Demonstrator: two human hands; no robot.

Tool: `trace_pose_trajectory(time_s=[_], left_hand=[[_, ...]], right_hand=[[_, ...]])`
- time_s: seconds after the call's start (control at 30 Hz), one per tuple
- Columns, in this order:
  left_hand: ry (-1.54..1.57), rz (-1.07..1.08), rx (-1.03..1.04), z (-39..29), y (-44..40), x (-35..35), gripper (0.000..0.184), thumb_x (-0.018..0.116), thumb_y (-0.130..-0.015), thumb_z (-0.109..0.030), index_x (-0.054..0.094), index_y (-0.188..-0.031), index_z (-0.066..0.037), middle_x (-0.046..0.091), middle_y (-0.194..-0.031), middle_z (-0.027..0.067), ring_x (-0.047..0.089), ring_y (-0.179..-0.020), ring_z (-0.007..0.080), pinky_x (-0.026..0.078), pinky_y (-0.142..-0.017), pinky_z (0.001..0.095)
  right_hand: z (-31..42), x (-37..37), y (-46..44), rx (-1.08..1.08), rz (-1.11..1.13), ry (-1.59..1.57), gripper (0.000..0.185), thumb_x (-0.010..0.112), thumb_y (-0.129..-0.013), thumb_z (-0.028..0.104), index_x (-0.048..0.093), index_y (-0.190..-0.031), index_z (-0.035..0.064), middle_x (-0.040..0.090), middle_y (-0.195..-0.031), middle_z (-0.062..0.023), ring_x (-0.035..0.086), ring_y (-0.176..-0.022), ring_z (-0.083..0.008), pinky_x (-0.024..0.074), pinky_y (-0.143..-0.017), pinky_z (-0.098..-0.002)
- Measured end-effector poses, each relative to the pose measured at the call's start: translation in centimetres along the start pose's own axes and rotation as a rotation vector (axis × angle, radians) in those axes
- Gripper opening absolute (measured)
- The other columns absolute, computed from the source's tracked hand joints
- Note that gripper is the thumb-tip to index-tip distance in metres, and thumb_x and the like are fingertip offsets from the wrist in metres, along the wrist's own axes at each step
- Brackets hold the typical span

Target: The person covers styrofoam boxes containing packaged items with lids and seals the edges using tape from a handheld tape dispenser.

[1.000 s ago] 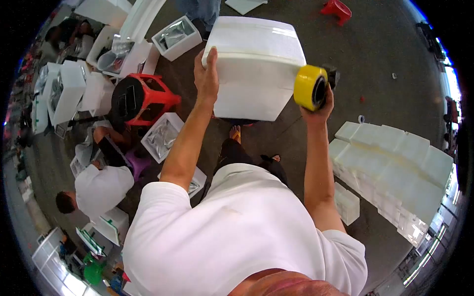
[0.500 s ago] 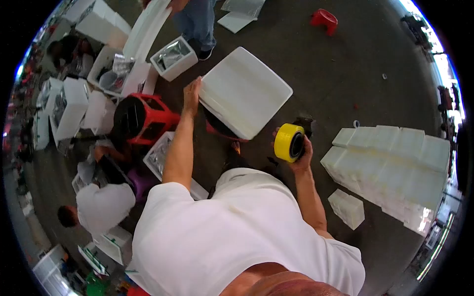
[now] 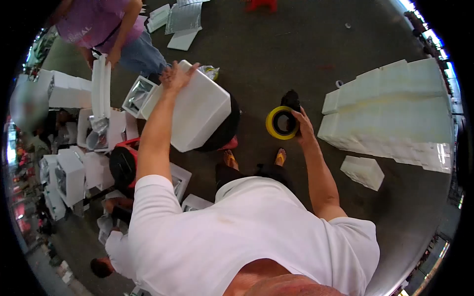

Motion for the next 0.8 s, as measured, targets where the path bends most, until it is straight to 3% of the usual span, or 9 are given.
trace_pose_trajectory(time_s=[0.07, 0.13, 0.23, 0.27, 0.33, 0.53, 0.67, 0.73, 0.8], left_hand=[[-0.070, -0.044, 0.104, -3.3, 0.4, 1.9, 0.105, 0.049, -0.076, -0.082, 0.037, -0.147, -0.005, 0.044, -0.141, 0.0269, 0.039, -0.134, 0.0400, 0.022, -0.114, 0.0538], [-0.157, -0.073, 0.228, -6.3, 1.2, 2.9, 0.099, 0.053, -0.078, -0.076, 0.040, -0.145, -0.005, 0.046, -0.138, 0.0262, 0.041, -0.132, 0.0391, 0.019, -0.115, 0.0537], [-0.114, -0.103, 0.692, -10.9, 5.7, 3.4, 0.080, 0.068, -0.074, -0.046, 0.043, -0.140, -0.009, 0.048, -0.132, 0.0159, 0.042, -0.129, 0.0335, 0.017, -0.117, 0.0536], [-0.148, -0.071, 0.703, -11.9, 6.6, 3.2, 0.080, 0.068, -0.074, -0.046, 0.043, -0.140, -0.009, 0.048, -0.132, 0.0159, 0.042, -0.129, 0.0335, 0.017, -0.117, 0.0536], [-0.149, -0.014, 0.944, -14.1, 9.2, 3.0, 0.076, 0.073, -0.071, -0.037, 0.045, -0.137, -0.010, 0.049, -0.130, 0.0160, 0.042, -0.128, 0.0350, 0.019, -0.117, 0.0536], [-0.169, 0.107, 1.062, -16.1, 11.8, 3.2, 0.074, 0.076, -0.064, -0.034, 0.049, -0.129, -0.011, 0.049, -0.128, 0.0151, 0.042, -0.129, 0.0354, 0.019, -0.117, 0.0551], [-0.178, 0.167, 1.119, -16.3, 12.9, 3.5, 0.071, 0.077, -0.062, -0.033, 0.052, -0.126, -0.013, 0.050, -0.128, 0.0130, 0.044, -0.129, 0.0332, 0.020, -0.118, 0.0548], [-0.187, 0.220, 1.148, -16.3, 13.1, 3.9, 0.069, 0.077, -0.062, -0.033, 0.053, -0.124, -0.014, 0.050, -0.126, 0.0129, 0.045, -0.128, 0.0316, 0.020, -0.119, 0.0542], [-0.190, 0.223, 1.150, -16.1, 12.3, 4.0, 0.067, 0.077, -0.061, -0.032, 0.054, -0.122, -0.015, 0.052, -0.123, 0.0124, 0.047, -0.125, 0.0309, 0.024, -0.117, 0.0527]], right_hand=[[-0.6, -2.0, -2.1, 0.067, -0.047, 0.005, 0.050, 0.066, -0.091, 0.020, 0.052, -0.138, 0.0103, 0.061, -0.122, -0.0088, 0.061, -0.110, -0.0205, 0.0534, -0.086, -0.0343], [-1.8, -4.5, -4.6, 0.081, -0.055, 0.160, 0.062, 0.072, -0.085, 0.021, 0.049, -0.143, 0.0151, 0.059, -0.130, -0.0118, 0.055, -0.122, -0.0266, 0.0479, -0.101, -0.0404], [-5.0, -6.1, -8.7, 0.207, 0.011, 0.129, 0.055, 0.072, -0.085, 0.021, 0.055, -0.137, 0.0167, 0.059, -0.129, -0.0109, 0.055, -0.122, -0.0265, 0.0477, -0.101, -0.0411], [-6.3, -6.7, -10.4, 0.235, 0.003, 0.092, 0.055, 0.072, -0.085, 0.021, 0.055, -0.137, 0.0167, 0.059, -0.129, -0.0109, 0.055, -0.122, -0.0265, 0.0477, -0.101, -0.0411], [-9.2, -6.5, -13.7, 0.258, 0.110, 0.216, 0.050, 0.072, -0.086, 0.021, 0.057, -0.133, 0.0162, 0.061, -0.128, -0.0108, 0.057, -0.120, -0.0254, 0.0488, -0.099, -0.0402], [-14.1, -2.2, -19.7, 0.238, 0.421, 0.305, 0.051, 0.076, -0.080, 0.025, 0.063, -0.128, 0.0127, 0.065, -0.120, -0.0116, 0.060, -0.115, -0.0232, 0.0512, -0.095, -0.0378], [-14.6, 1.2, -23.6, 0.190, 0.509, 0.412, 0.057, 0.078, -0.074, 0.027, 0.064, -0.125, 0.0063, 0.065, -0.118, -0.0119, 0.063, -0.107, -0.0206, 0.0504, -0.094, -0.0317], [-16.6, 2.9, -25.6, 0.226, 0.542, 0.475, 0.059, 0.079, -0.072, 0.029, 0.065, -0.126, 0.0086, 0.064, -0.120, -0.0128, 0.062, -0.108, -0.0224, 0.0509, -0.094, -0.0334], [-18.7, 5.9, -24.8, 0.109, 0.894, 0.895, 0.059, 0.079, -0.070, 0.031, 0.067, -0.124, 0.0114, 0.063, -0.123, -0.0140, 0.062, -0.110, -0.0250, 0.0507, -0.095, -0.0352]])
Point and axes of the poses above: each hand's wrist, its own y-axis away from the middle knuckle, its own x-axis out of the palm, z = x × y, the point moved 7 cm from there along -y, towards the middle knuckle
